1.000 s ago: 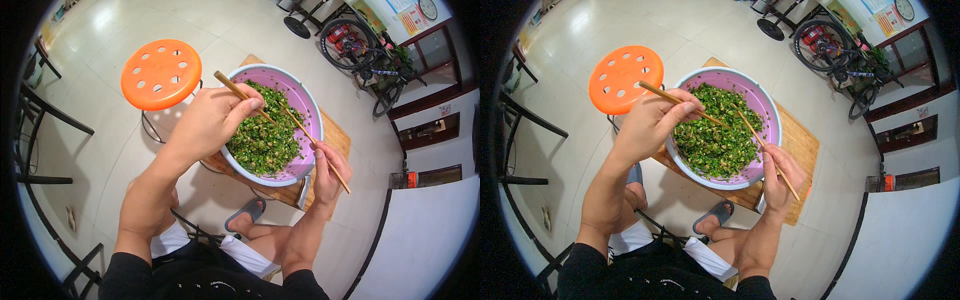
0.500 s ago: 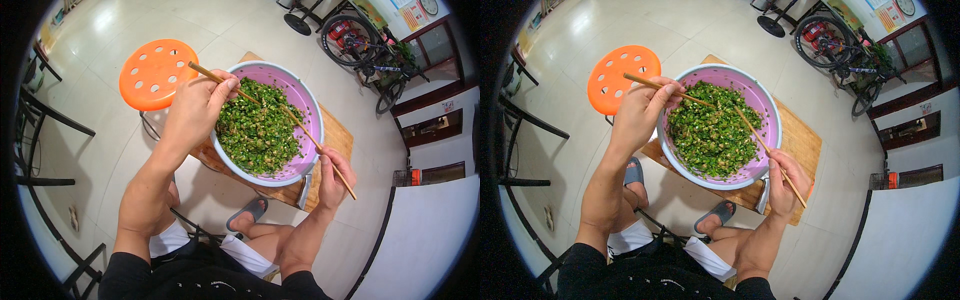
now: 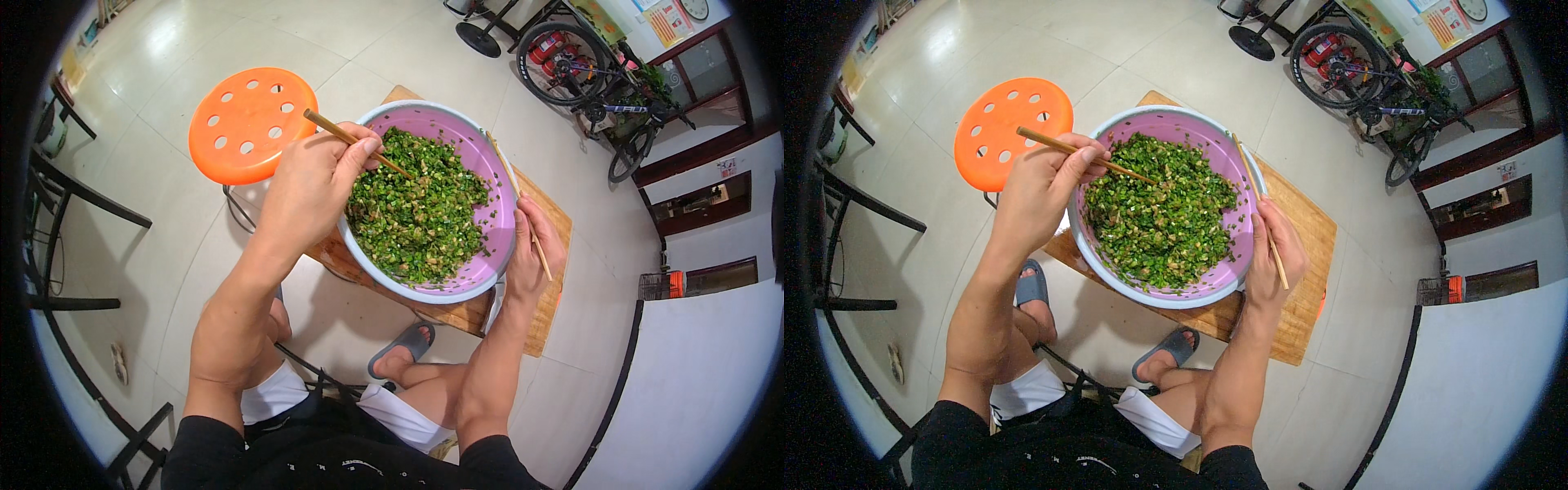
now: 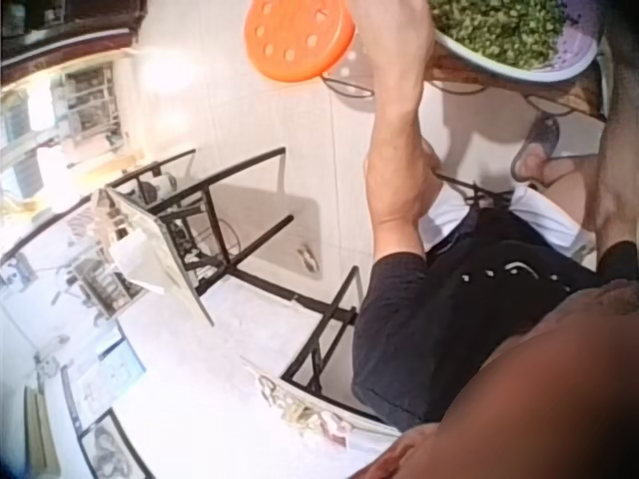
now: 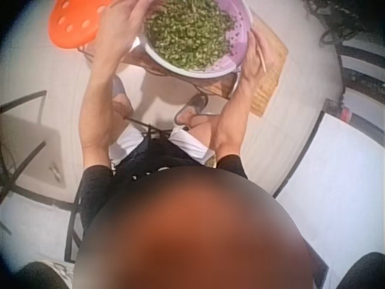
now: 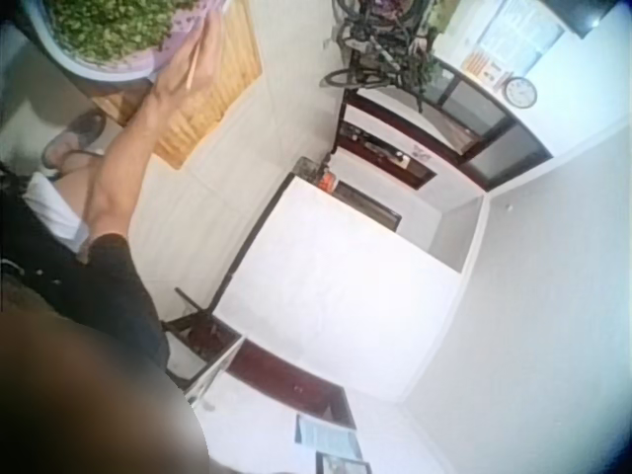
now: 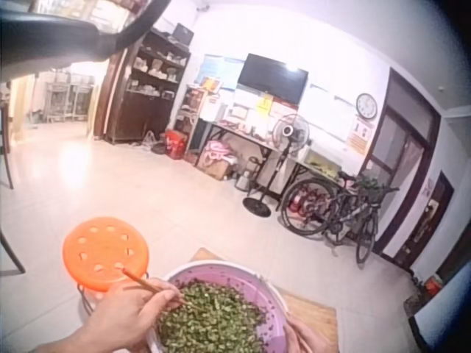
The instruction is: The person sits on a low stool and uses chopsticks to mix chopped green vegetables in a large pink bowl. The person continuously stirs and lifts the vegetable mixture to ensure even blending throughout the clip.
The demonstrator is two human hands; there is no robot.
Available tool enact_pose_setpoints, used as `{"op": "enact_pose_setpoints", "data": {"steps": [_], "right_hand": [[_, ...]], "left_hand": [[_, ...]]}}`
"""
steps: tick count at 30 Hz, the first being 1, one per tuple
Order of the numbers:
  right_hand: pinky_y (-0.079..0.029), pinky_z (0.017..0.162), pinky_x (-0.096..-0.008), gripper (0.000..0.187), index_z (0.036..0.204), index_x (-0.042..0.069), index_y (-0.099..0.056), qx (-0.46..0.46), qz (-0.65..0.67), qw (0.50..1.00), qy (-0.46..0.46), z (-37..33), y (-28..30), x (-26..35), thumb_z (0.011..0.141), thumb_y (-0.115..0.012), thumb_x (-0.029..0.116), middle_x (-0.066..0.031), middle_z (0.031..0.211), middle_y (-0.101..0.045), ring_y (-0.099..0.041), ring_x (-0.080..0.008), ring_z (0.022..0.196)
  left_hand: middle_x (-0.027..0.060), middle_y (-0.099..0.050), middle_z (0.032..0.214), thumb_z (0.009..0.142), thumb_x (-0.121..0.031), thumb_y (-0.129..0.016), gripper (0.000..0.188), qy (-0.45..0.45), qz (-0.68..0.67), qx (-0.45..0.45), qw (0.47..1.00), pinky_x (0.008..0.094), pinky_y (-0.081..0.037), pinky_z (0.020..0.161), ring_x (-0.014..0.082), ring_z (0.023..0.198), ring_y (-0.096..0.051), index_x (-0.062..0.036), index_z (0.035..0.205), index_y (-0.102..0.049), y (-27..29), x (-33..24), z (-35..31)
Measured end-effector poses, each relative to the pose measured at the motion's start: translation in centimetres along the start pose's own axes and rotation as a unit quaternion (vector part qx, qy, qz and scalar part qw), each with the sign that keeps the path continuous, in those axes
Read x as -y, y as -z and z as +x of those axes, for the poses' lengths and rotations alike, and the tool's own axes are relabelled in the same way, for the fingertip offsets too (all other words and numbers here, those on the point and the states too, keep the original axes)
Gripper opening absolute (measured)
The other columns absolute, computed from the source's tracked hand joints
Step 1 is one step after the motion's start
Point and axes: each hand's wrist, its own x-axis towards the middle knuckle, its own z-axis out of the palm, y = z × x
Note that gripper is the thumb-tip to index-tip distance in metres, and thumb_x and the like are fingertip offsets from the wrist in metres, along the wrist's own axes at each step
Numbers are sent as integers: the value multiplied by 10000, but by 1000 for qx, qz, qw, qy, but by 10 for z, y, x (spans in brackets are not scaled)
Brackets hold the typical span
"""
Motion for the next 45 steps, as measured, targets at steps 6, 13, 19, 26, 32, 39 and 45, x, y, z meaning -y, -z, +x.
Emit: {"op": "enact_pose_setpoints", "data": {"steps": [6, 13, 19, 26, 32, 39, 45], "right_hand": [[-582, 861, -341, 148, 1058, -17, -775, 64, 21, 998, 14, -4, 6, 0, 923, -752, 37, -172, 1045, -780, -753, -248, 965], [-543, 765, -299, 163, 1055, -24, -770, 59, 50, 993, -94, 10, -3, 1, 950, -729, 94, -115, 947, -767, -701, -168, 844], [-521, 737, -298, 225, 1034, -18, -767, 152, 91, 977, -116, 48, -42, -8, 971, -720, 193, -69, 851, -738, -652, -127, 801], [-522, 732, -282, 206, 1016, 8, -778, 324, 97, 929, -151, 50, -23, 16, 959, -738, 202, -31, 847, -740, -661, -117, 814], [-558, 797, -289, 246, 1017, -71, -731, 238, 156, 945, -162, 61, 12, 25, 997, -679, 168, -99, 910, -758, -699, -164, 871], [-561, 791, -291, 233, 1037, -61, -727, 209, 177, 953, -129, 88, -63, -1, 1004, -670, 162, -100, 917, -756, -702, -153, 849], [-578, 742, -287, 200, 1001, -17, -719, 385, 237, 880, -146, 87, -69, 32, 1004, -662, 175, -93, 895, -758, -724, -149, 822]], "left_hand": [[126, -753, 943, 1067, -184, -569, 317, -10, -21, -33, 999, 336, -581, 782, 214, 833, -731, 91, 1037, -724, 2, 3, 1], [119, -768, 964, 1077, -160, -568, 263, -70, -1, -86, 994, 326, -595, 791, 191, 846, -739, 52, 1097, -723, 2, 2, 5], [163, -748, 840, 1032, -133, -615, 193, -117, 110, -107, 981, 353, -566, 688, 251, 750, -741, 14, 1077, -732, -19, 25, 11], [132, -761, 951, 1059, -138, -568, 261, 2, 98, 47, 994, 345, -594, 785, 222, 860, -753, 75, 1054, -717, 4, 6, 11], [127, -759, 938, 1070, -160, -564, 296, 29, 52, 76, 995, 326, -604, 828, 192, 895, -751, 98, 1064, -708, 32, -12, 4], [110, -760, 895, 1068, -161, -573, 268, -39, 108, -37, 993, 324, -588, 783, 203, 847, -742, 59, 1062, -725, 20, -14, 6], [110, -760, 902, 1075, -171, -566, 282, -48, 93, -73, 992, 321, -585, 781, 185, 839, -735, 60, 1041, -724, 25, -10, 5]]}}
